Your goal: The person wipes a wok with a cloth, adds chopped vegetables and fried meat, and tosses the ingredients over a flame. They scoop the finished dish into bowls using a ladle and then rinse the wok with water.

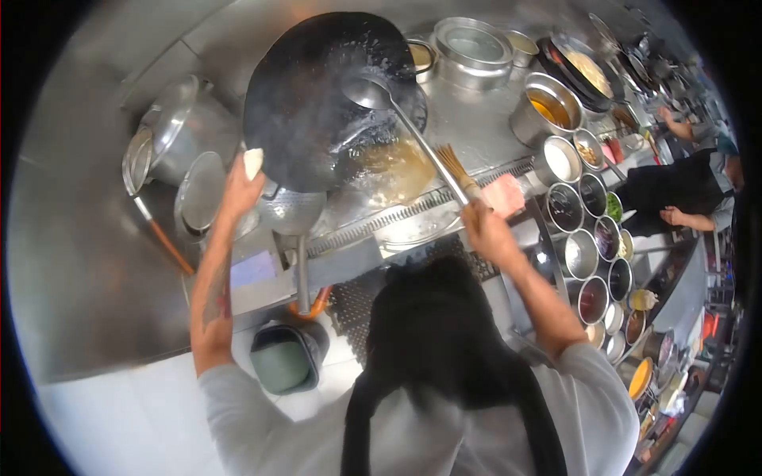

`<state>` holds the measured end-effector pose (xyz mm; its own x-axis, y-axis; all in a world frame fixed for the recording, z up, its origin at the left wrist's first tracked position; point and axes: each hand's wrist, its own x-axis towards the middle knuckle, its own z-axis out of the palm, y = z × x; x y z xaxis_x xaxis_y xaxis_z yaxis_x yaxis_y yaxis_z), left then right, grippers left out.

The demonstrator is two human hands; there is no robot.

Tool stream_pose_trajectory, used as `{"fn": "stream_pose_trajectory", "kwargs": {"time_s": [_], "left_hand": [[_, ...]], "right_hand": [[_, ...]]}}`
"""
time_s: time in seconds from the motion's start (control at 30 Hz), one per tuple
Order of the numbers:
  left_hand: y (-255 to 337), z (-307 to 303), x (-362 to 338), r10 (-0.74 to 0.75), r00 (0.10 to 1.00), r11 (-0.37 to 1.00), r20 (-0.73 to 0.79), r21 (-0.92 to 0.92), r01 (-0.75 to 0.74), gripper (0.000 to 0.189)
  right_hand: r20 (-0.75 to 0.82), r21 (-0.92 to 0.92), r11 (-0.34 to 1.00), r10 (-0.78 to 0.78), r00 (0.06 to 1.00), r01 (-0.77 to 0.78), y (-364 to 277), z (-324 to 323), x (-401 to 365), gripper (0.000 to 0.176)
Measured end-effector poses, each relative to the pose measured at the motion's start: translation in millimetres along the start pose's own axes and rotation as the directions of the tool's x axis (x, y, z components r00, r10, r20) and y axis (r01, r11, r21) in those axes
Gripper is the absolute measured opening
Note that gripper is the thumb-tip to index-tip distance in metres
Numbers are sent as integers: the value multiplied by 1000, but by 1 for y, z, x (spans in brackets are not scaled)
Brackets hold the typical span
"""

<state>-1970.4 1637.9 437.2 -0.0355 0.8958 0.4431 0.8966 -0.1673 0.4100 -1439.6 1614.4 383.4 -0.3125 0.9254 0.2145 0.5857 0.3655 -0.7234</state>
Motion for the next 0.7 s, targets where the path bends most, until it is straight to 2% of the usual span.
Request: {"fn": "stream_pose_trajectory", "kwargs": {"time_s": [0.03, 0.07, 0.1, 0.13, 0.2, 0.23, 0.27, 0.3, 0.33, 0.4, 0.43, 0.47, 0.53, 0.57, 0.6, 0.63, 0.7], "left_hand": [[20, -4, -10, -7, 1000, 1000, 17, -23, 7, 53], [47, -14, -17, -94, 993, 996, 67, 2, 94, 55], [62, -17, -18, -178, 977, 984, 114, 36, 175, 58], [60, -14, -14, -182, 975, 983, 124, 30, 179, 58], [51, -11, -5, -195, 974, 981, 118, 47, 190, 59], [51, -10, 8, -156, 977, 983, 143, -76, 168, 46], [52, -3, 21, -163, 976, 982, 143, -70, 174, 46], [54, 4, 35, -458, 827, 763, 326, -333, 553, 35], [59, 7, 42, -598, 573, 346, 560, -464, 815, 26], [91, 52, 38, -667, 499, 54, 553, -633, 773, 18], [67, 89, 33, -635, 452, -110, 626, -653, 750, 18], [78, 116, 30, -658, 410, -242, 632, -693, 679, 17], [99, 182, 26, -656, 323, -478, 682, -707, 521, 16], [109, 209, 22, -638, 364, -499, 679, -724, 477, 18], [119, 227, 25, -625, 385, -503, 679, -727, 467, 18], [126, 244, 28, -626, 397, -512, 671, -737, 441, 20], [121, 268, 38, -583, 443, -524, 681, -732, 435, 26]], "right_hand": [[44, -14, 996, 86, 995, -85, -1, 8, -20, 33], [87, -28, 986, 164, 983, -162, 0, 13, -36, 33], [111, 6, 980, 199, 974, -201, 0, 15, -45, 35], [116, 1, 977, 210, 971, -212, 5, 19, -41, 35], [-11, 119, 993, 25, 1000, -24, 20, 28, -23, 34], [273, 317, 872, 292, 917, -373, 5, 4, 10, 34], [572, 380, 615, 432, 698, -691, -14, -31, 48, 34], [627, 564, 430, 334, 704, -706, -11, -48, 71, 31], [655, 693, 202, 226, 721, -692, -5, -64, 89, 28], [635, 745, 139, 153, 757, -653, 5, -102, 110, 26], [579, 770, 205, 173, 797, -604, 26, -113, 118, 26], [569, 775, 220, 168, 805, -593, 58, -113, 133, 26], [376, 580, 665, 295, 878, -471, 130, -104, 168, 28], [77, 177, 940, 283, 956, -292, 142, -96, 186, 29], [-185, -317, 933, 115, 976, -170, 151, -90, 203, 30], [-198, -330, 930, 101, 975, -163, 169, -97, 227, 30], [-123, -342, 880, 307, 944, -331, 200, -115, 295, 34]]}}
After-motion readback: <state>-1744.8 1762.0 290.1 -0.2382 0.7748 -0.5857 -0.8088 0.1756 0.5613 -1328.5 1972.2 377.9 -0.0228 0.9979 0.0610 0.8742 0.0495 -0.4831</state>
